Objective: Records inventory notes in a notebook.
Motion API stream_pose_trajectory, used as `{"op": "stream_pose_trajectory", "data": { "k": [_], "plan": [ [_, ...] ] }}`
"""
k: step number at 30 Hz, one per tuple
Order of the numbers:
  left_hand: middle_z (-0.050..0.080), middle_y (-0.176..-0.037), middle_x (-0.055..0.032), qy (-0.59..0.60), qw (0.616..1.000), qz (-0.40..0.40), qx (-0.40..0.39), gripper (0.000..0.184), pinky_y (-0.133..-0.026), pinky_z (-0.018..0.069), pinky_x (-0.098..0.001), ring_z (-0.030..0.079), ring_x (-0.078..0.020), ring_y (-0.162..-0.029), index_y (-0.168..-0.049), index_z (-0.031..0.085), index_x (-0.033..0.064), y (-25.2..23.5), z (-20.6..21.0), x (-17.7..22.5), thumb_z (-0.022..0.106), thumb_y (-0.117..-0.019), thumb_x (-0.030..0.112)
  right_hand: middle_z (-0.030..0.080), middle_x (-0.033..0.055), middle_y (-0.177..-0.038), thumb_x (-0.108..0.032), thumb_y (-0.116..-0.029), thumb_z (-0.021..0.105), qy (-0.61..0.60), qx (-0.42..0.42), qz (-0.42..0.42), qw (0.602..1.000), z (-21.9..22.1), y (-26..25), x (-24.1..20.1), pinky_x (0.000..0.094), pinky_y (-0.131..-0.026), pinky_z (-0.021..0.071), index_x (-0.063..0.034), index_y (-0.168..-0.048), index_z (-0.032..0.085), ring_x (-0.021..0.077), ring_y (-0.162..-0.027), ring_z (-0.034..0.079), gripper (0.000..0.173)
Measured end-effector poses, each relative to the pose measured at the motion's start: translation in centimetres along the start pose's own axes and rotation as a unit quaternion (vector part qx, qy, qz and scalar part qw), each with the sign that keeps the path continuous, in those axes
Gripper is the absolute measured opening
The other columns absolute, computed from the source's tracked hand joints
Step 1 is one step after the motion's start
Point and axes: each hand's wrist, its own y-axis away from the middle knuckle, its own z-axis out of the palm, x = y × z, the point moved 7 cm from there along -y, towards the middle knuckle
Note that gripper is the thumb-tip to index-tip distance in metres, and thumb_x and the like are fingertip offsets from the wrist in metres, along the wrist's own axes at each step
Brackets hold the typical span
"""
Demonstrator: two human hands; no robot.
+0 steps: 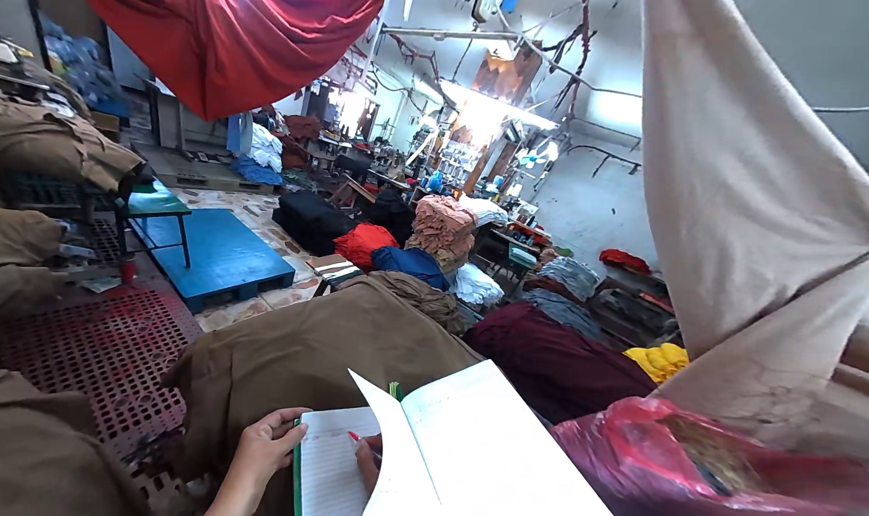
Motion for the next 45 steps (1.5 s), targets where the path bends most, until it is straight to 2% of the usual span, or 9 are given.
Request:
{"op": "stream_pose_trajectory", "data": {
  "k": [5, 16, 25, 27, 31, 33, 36, 40, 45],
  "plan": [
    [0.077, -0.097, -0.0094, 0.002, 1.0, 0.001, -0.001, 0.021, -0.064, 0.063, -0.0333, 0.076, -0.0194, -0.081, -0.114, 0.073, 0.0046, -0.1, 0.0, -0.1, 0.071, -0.0936, 0.002, 0.066, 0.0097, -0.069, 0.009, -0.0859, 0.063, 0.007, 0.06, 0.102, 0.993, 0.4, 0.0, -5.1, 0.0108, -0.067, 0.0497, 0.018, -0.084, 0.064, -0.0049, -0.064, 0.057, 0.01],
    [0.077, -0.099, -0.0092, -0.003, 1.0, 0.006, -0.01, 0.021, -0.065, 0.0634, -0.0339, 0.076, -0.0198, -0.082, -0.115, 0.072, 0.0051, 0.0, 0.0, 0.0, 0.07, -0.0947, 0.003, 0.067, 0.0056, -0.066, 0.003, -0.0817, 0.067, 0.024, 0.05, 0.002, 0.998, -1.0, -0.4, -2.3, 0.0106, -0.063, 0.0519, 0.0114, -0.077, 0.063, -0.0051, -0.063, 0.062, 0.011],
    [0.077, -0.096, -0.0089, 0.004, 1.0, 0.005, -0.006, 0.02, -0.063, 0.062, -0.0314, 0.075, -0.0183, -0.079, -0.114, 0.073, 0.0056, -0.1, 0.0, -0.1, 0.071, -0.0941, 0.003, 0.069, 0.0066, -0.074, 0.007, -0.09, 0.065, -0.039, 0.033, 0.164, 0.985, -1.6, 0.1, -2.9, 0.0169, -0.06, 0.052, 0.0078, -0.089, 0.06, 0.0015, -0.061, 0.061, 0.005],
    [0.077, -0.097, -0.0098, 0.007, 1.0, 0.004, -0.006, 0.02, -0.065, 0.0628, -0.0329, 0.075, -0.0192, -0.08, -0.114, 0.073, 0.0047, -0.2, 0.0, 0.1, 0.071, -0.094, 0.002, 0.072, 0.0067, -0.081, 0.004, -0.0946, 0.062, -0.075, 0.0, 0.156, 0.985, -3.7, -1.0, -4.2, 0.0207, -0.055, 0.0521, 0.0057, -0.095, 0.06, 0.0042, -0.058, 0.061, 0.003],
    [0.076, -0.102, -0.0115, 0.009, 1.0, -0.005, -0.008, 0.022, -0.068, 0.0631, -0.0367, 0.074, -0.0215, -0.084, -0.116, 0.072, 0.0034, 0.4, 0.4, -0.2, 0.07, -0.0939, 0.002, 0.073, 0.0048, -0.088, -0.002, -0.0977, 0.051, -0.222, 0.183, 0.111, 0.951, -13.3, -1.5, -4.1, 0.0378, -0.077, 0.0622, -0.0084, -0.092, 0.064, 0.0184, -0.081, 0.072, 0.016],
    [0.074, -0.103, -0.0125, -0.01, 1.0, 0.005, -0.015, 0.024, -0.073, 0.0628, -0.0395, 0.073, -0.0219, -0.086, -0.118, 0.07, 0.0024, 0.5, 0.2, 0.2, 0.069, -0.0945, 0.003, 0.073, -0.0006, -0.087, -0.01, -0.1007, 0.044, -0.262, 0.243, 0.135, 0.924, -17.0, -1.3, -1.5, 0.0402, -0.075, 0.0622, -0.017, -0.091, 0.062, 0.0164, -0.084, 0.072, 0.021],
    [0.075, -0.101, -0.0133, -0.008, 1.0, 0.016, -0.015, 0.023, -0.073, 0.0633, -0.0387, 0.074, -0.0208, -0.084, -0.117, 0.069, 0.0002, 0.3, 0.1, 0.2, 0.069, -0.094, 0.002, 0.069, 0.0012, -0.09, -0.013, -0.1048, 0.043, -0.259, 0.261, 0.205, 0.907, -19.6, 0.0, 2.2, 0.0475, -0.076, 0.0601, -0.0126, -0.104, 0.054, 0.0176, -0.085, 0.069, 0.011],
    [0.076, -0.099, -0.0119, -0.003, 1.0, 0.009, -0.01, 0.022, -0.072, 0.0631, -0.0371, 0.075, -0.0197, -0.083, -0.116, 0.07, 0.0012, 0.3, 0.1, -0.1, 0.07, -0.0936, 0.001, 0.07, 0.0029, -0.091, -0.01, -0.1038, 0.045, -0.222, 0.284, 0.227, 0.905, -19.2, 0.4, 2.2, 0.0453, -0.074, 0.0593, -0.0105, -0.101, 0.053, 0.018, -0.086, 0.069, 0.008],
    [0.076, -0.1, -0.0125, -0.004, 1.0, 0.01, -0.004, 0.023, -0.07, 0.0628, -0.037, 0.074, -0.0205, -0.083, -0.116, 0.07, 0.0018, 0.3, -0.1, -0.3, 0.07, -0.0934, 0.001, 0.073, 0.0054, -0.094, 0.004, -0.0952, 0.054, -0.223, 0.216, 0.111, 0.944, -14.1, -2.2, -3.3, 0.0384, -0.08, 0.0622, -0.0076, -0.096, 0.062, 0.0181, -0.088, 0.072, 0.014]
  ]
}}
